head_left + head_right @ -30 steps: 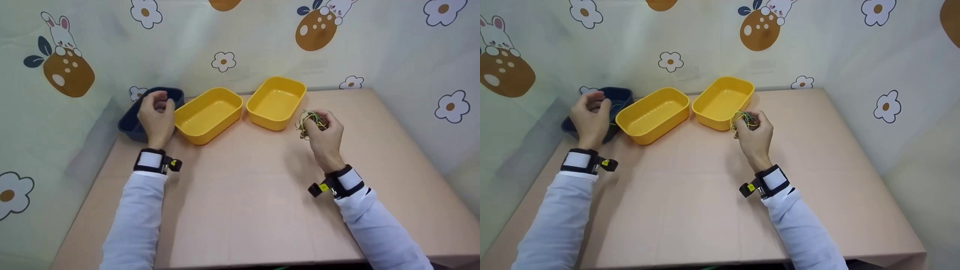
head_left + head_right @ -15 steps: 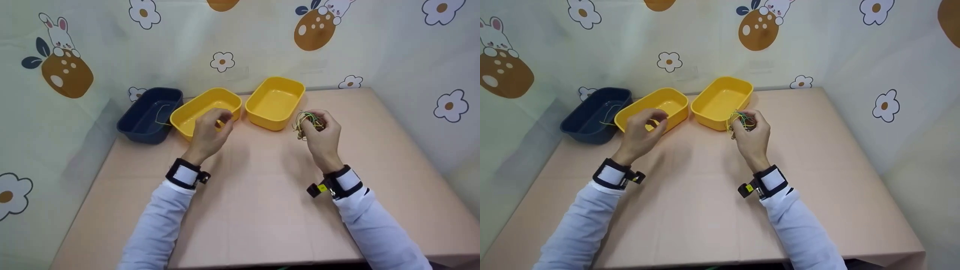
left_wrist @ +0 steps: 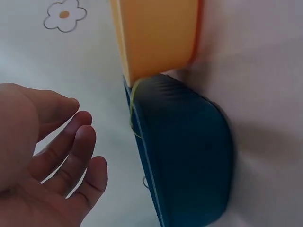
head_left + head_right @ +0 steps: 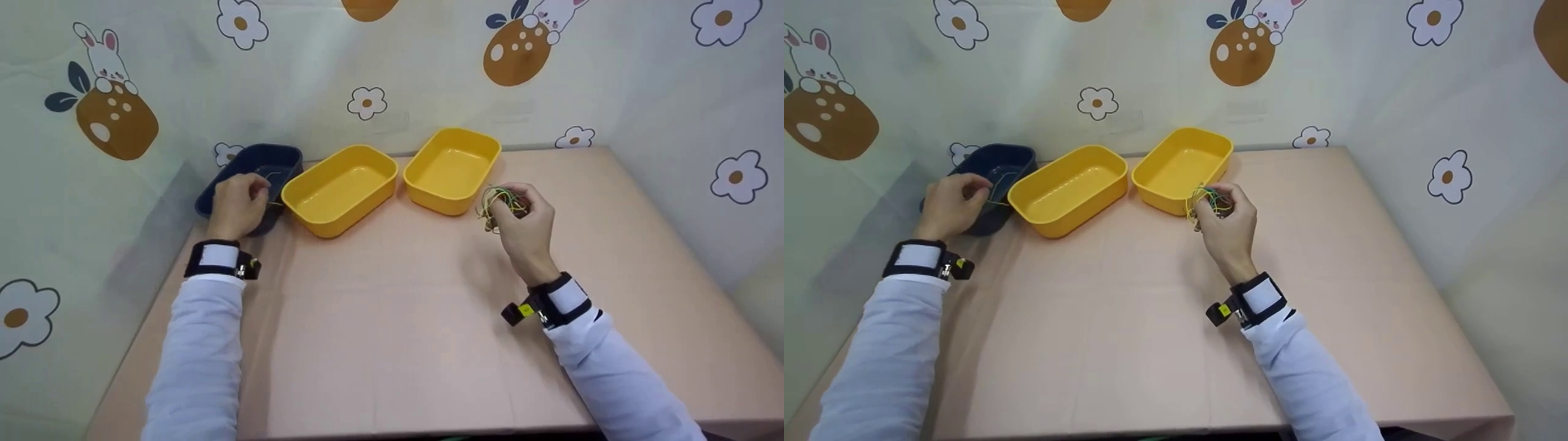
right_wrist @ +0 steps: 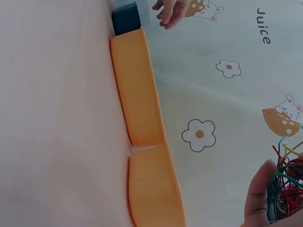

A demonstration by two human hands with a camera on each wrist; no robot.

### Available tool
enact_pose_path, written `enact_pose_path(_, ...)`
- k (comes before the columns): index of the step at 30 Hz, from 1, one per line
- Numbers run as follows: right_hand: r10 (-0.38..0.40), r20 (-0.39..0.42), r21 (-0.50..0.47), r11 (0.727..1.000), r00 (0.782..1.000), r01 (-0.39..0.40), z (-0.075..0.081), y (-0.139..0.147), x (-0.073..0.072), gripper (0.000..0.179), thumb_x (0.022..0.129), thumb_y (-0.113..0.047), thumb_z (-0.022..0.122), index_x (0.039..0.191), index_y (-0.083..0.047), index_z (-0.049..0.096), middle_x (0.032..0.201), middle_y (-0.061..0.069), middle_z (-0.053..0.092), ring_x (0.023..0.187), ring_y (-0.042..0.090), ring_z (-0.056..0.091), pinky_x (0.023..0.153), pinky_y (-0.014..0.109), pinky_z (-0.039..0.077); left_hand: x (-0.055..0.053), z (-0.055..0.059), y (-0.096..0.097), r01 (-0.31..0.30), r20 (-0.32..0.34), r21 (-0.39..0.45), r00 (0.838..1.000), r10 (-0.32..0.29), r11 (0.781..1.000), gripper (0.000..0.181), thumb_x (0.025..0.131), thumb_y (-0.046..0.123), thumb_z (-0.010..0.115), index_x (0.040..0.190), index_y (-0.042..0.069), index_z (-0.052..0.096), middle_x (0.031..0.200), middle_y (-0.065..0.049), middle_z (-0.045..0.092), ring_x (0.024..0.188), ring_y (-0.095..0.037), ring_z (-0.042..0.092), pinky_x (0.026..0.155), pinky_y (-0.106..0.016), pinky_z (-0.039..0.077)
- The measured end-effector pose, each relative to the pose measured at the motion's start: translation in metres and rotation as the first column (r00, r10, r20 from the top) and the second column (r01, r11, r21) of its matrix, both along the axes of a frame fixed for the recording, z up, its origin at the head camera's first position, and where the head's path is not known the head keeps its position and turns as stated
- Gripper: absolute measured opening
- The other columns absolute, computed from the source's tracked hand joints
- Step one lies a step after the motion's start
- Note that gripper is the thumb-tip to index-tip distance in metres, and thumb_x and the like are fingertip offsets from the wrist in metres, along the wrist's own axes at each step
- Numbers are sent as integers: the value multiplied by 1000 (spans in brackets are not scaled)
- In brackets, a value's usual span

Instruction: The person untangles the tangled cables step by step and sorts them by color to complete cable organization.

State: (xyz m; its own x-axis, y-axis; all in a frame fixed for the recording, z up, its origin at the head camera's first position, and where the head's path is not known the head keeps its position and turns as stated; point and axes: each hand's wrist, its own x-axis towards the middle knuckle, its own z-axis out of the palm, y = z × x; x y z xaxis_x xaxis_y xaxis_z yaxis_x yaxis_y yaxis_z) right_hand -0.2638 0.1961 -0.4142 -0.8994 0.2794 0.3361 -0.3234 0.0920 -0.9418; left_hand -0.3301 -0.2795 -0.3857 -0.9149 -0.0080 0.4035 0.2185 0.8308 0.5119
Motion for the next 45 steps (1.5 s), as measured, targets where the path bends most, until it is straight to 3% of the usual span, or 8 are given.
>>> enact_pose_path(6, -6, -5, -7, 1000, 1000, 6, -2, 0, 0, 22, 102, -6, 68, 124, -4, 74, 111, 6, 74, 89, 20, 72, 71, 23, 66, -7, -11, -15, 33, 172, -104, 985, -15, 994, 31, 112, 3, 56, 133, -10, 75, 134, -36, 74, 127, -54, 71, 111, -69, 58)
enact_pose_path(10, -6, -1, 0, 1000, 1000, 6, -1, 0, 0, 22, 103, -7, 69, 123, -6, 75, 111, 6, 74, 89, 19, 72, 71, 24, 66, -10, -12, -19, 45, 221, -121, 975, -17, 992, 32, 112, 3, 56, 135, -10, 74, 138, -36, 73, 132, -55, 69, 114, -70, 57)
enact_pose_path(19, -5, 4, -4, 1000, 1000, 5, -1, 0, -1, 22, 103, -8, 68, 124, -5, 74, 111, 5, 73, 90, 20, 72, 71, 24, 67, -10, -9, -35, -54, 115, -79, 991, 63, 995, 21, 110, 0, 63, 119, -12, 79, 123, -37, 77, 118, -55, 72, 104, -69, 58)
enact_pose_path(28, 11, 14, -10, 1000, 1000, -11, -2, 0, -1, 23, 103, -6, 67, 125, -3, 74, 112, 7, 74, 87, 20, 73, 70, 25, 68, -7, -12, -40, -74, 116, -119, 989, 88, 990, 24, 108, -3, 62, 123, -14, 78, 129, -40, 74, 126, -60, 69, 108, -71, 57)
enact_pose_path(34, 20, 15, 11, 1000, 1000, -20, -2, -1, -1, 24, 103, -8, 68, 126, -3, 74, 114, 6, 73, 91, 21, 73, 73, 25, 68, -6, -4, 2, -36, -104, -12, 994, 34, 999, 20, 108, 0, 66, 119, -10, 79, 115, -34, 77, 104, -50, 72, 93, -61, 60)
enact_pose_path(39, 30, 7, 34, 999, 1000, -30, -2, -3, 0, 24, 104, -8, 69, 127, -3, 74, 114, 6, 74, 90, 20, 74, 71, 25, 68, 4, 3, 70, 124, -194, 87, 975, -105, 988, 19, 111, 9, 71, 118, -6, 80, 113, -24, 80, 102, -38, 75, 90, -47, 63)
enact_pose_path(42, 35, -19, 50, 998, 999, -34, -2, -4, 1, 25, 102, -5, 69, 126, -3, 74, 114, 7, 75, 85, 18, 74, 68, 24, 66, 18, 6, 117, 269, -209, 111, 947, -242, 957, 17, 111, 13, 74, 117, -1, 81, 111, -18, 83, 99, -33, 78, 86, -46, 67)
enact_pose_path(45, 21, -57, 85, 996, 998, -17, -1, -6, 1, 24, 100, -2, 70, 123, -3, 77, 111, 8, 77, 85, 15, 73, 67, 22, 65, 37, 10, 160, 419, -195, 149, 901, -388, 896, 17, 111, 17, 74, 118, 3, 81, 110, -13, 84, 96, -26, 78, 83, -42, 68)
